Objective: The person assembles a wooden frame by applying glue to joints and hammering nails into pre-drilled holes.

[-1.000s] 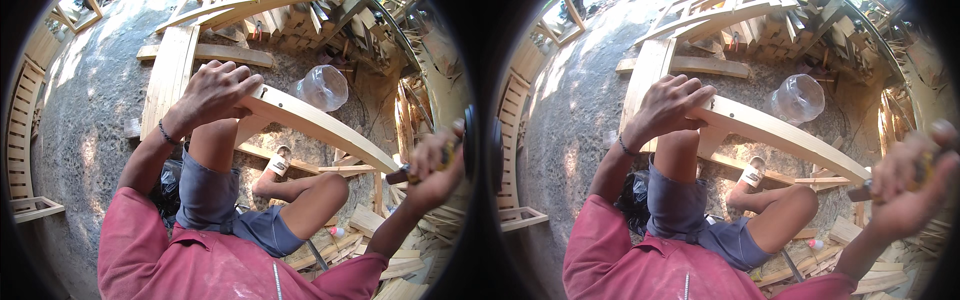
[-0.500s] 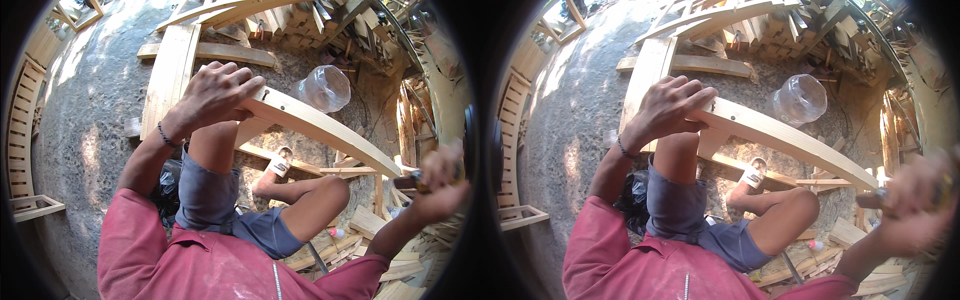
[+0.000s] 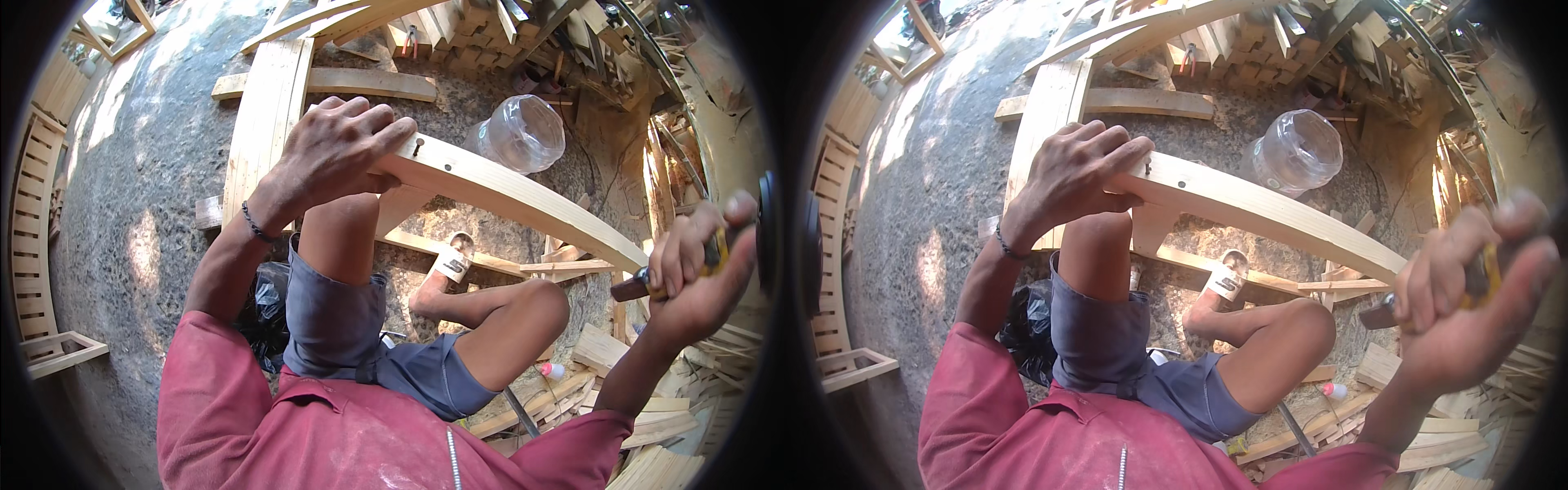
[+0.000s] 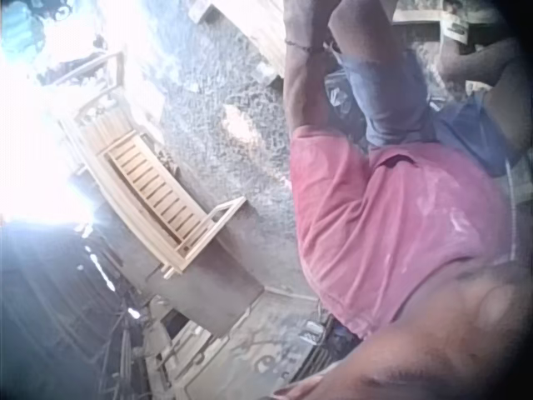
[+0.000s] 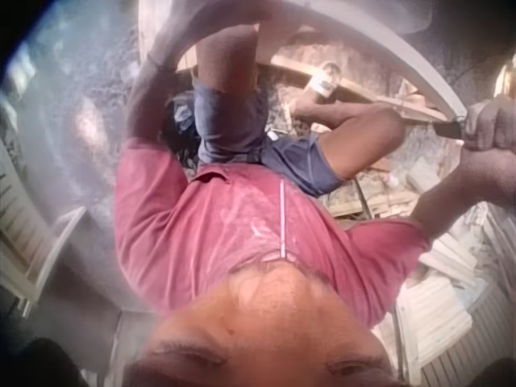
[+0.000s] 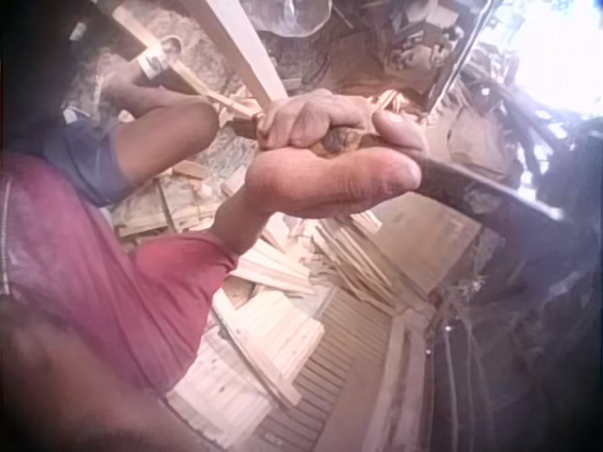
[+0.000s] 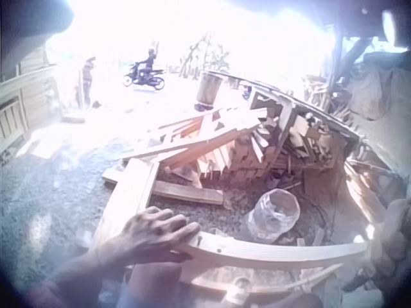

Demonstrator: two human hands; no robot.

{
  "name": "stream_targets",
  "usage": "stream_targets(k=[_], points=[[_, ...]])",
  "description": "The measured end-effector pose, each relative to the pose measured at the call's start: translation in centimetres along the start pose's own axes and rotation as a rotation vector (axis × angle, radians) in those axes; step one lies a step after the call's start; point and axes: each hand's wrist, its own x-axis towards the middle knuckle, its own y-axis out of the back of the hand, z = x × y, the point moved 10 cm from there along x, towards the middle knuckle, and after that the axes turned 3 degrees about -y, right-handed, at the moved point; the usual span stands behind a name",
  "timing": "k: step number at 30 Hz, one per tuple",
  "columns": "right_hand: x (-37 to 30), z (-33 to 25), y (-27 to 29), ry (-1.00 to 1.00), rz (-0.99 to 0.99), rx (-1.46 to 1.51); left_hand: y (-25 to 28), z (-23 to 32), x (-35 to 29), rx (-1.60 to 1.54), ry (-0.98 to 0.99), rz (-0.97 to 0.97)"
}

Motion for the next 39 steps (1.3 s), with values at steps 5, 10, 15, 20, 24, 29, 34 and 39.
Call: stream_targets(k=[5, 10, 15, 20, 24, 29, 34, 39], points=[[-5.4, 14.8, -1.0, -0.347, -0.386, -0.949, -0.3, 0.6, 0.4, -0.015, -0.016, -0.025], [-5.3, 13.3, -2.1, -0.339, -0.399, -0.913, -0.3, 0.0, 0.3, 0.010, 0.030, -0.112], [-6.7, 12.5, -2.4, -0.130, -0.356, -0.881, -0.7, 0.3, -0.4, -0.098, -0.001, -0.206], [-8.5, 14.6, -4.3, 0.125, -0.591, -1.138, -2.4, -2.2, 1.6, -0.163, -0.054, -0.259], [-8.1, 16.6, -7.0, 0.368, -0.697, -1.366, -5.6, -5.9, 4.4, -0.327, 0.029, -0.476], [-7.3, 16.7, -9.5, 0.707, -0.842, -1.447, -7.2, -8.3, 5.2, -0.332, 0.110, -0.473], [-2.6, 20.1, -9.0, 0.685, -0.729, -1.726, -7.7, -8.4, 5.6, -0.334, 0.130, -0.465], [-2.0, 20.2, -8.0, 0.669, -0.703, -1.772, -7.4, -8.6, 5.7, -0.323, 0.139, -0.459]])
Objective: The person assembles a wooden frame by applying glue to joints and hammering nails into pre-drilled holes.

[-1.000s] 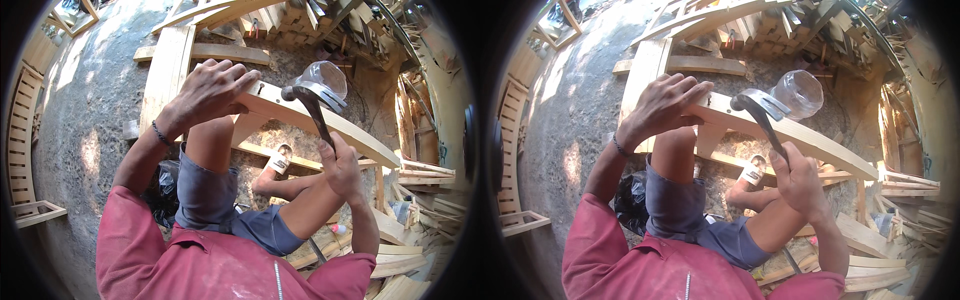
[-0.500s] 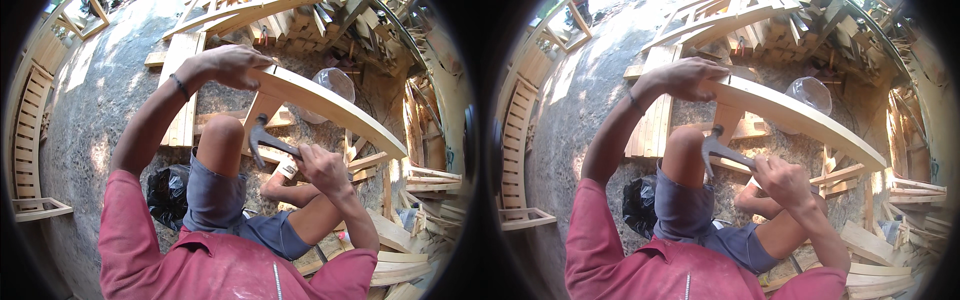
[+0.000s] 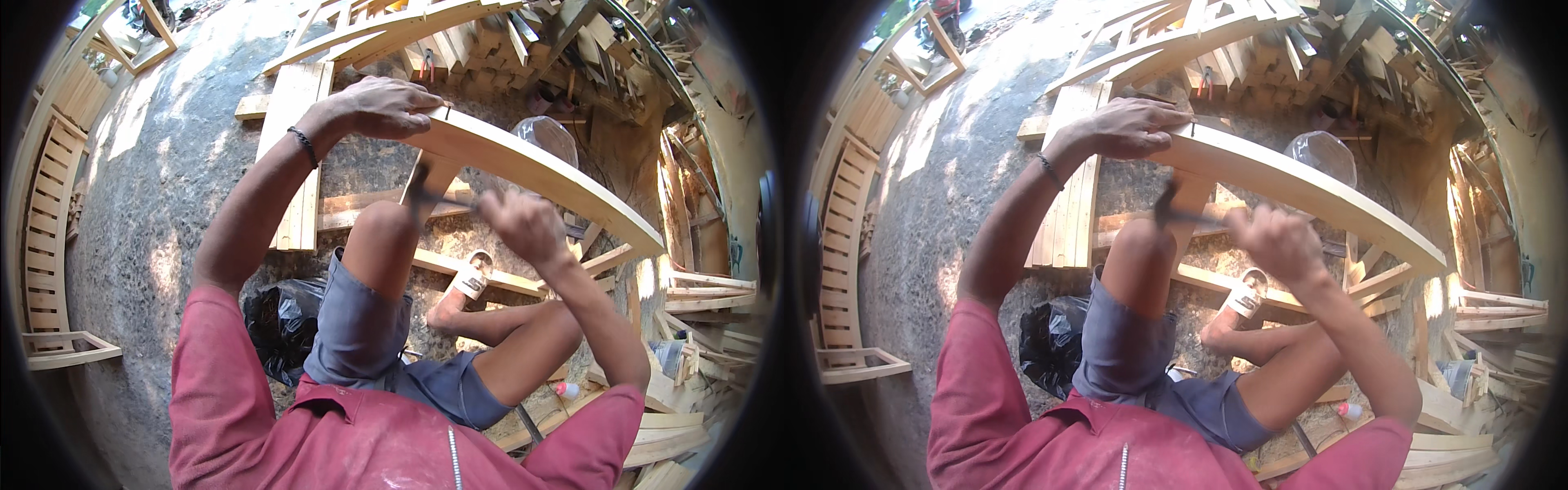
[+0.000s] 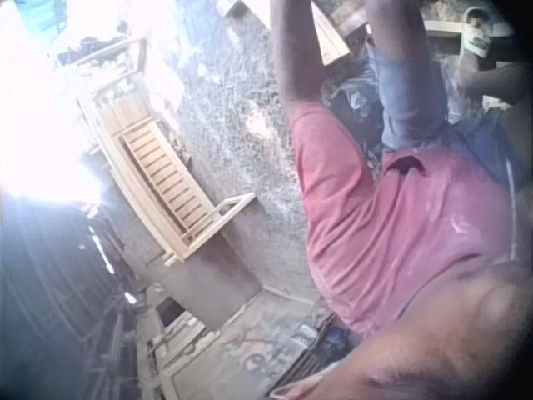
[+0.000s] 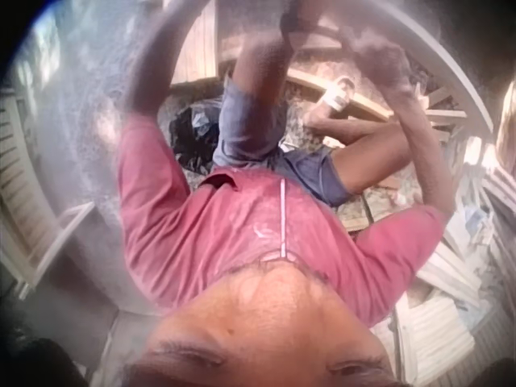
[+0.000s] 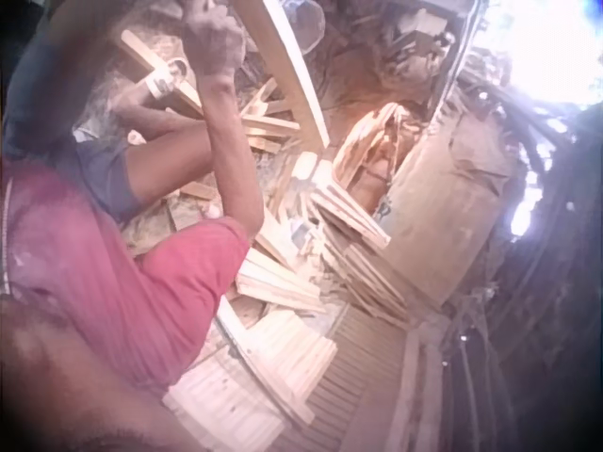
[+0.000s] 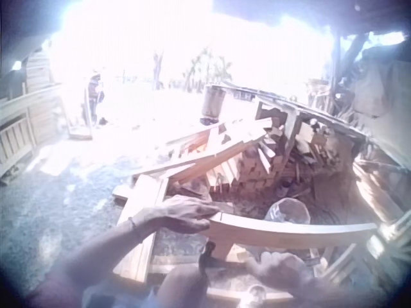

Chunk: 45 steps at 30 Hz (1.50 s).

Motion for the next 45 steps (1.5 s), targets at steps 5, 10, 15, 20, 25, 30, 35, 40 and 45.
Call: stream_targets(k=[5, 10, 15, 20, 25, 30, 35, 40, 45], points=[[-0.3, -1.4, 2.2, 0.070, 0.029, 0.087, -0.6, 0.0, 0.1, -0.033, 0.012, -0.054], [0.4, 0.8, -0.4, -0.077, -0.006, -0.004, 0.3, 1.9, 0.2, 0.092, -0.076, 0.014], [-2.3, -0.5, 2.6, -0.115, -0.007, 0.307, 0.4, 3.4, -1.3, 0.194, -0.021, 0.114], [-5.4, 1.6, 3.1, -0.406, 0.049, 0.785, 0.4, 4.6, -3.2, 0.327, -0.060, 0.283], [-8.2, 4.6, 1.8, -0.758, -0.045, 1.272, 0.4, 4.7, -3.2, 0.307, -0.033, 0.276], [-6.4, 4.6, 4.4, -0.791, -0.122, 1.613, 0.7, 4.9, -3.6, 0.299, 0.013, 0.214], [-5.4, 4.8, 5.3, -0.740, -0.179, 1.544, 1.2, 6.0, -4.4, 0.293, -0.017, 0.313], [-5.2, 5.3, 5.2, -0.722, -0.195, 1.517, 1.0, 6.3, -5.3, 0.318, -0.067, 0.364], [-4.4, 5.6, 5.0, -0.771, -0.270, 1.548, 1.2, 6.7, -5.8, 0.309, -0.080, 0.426]])
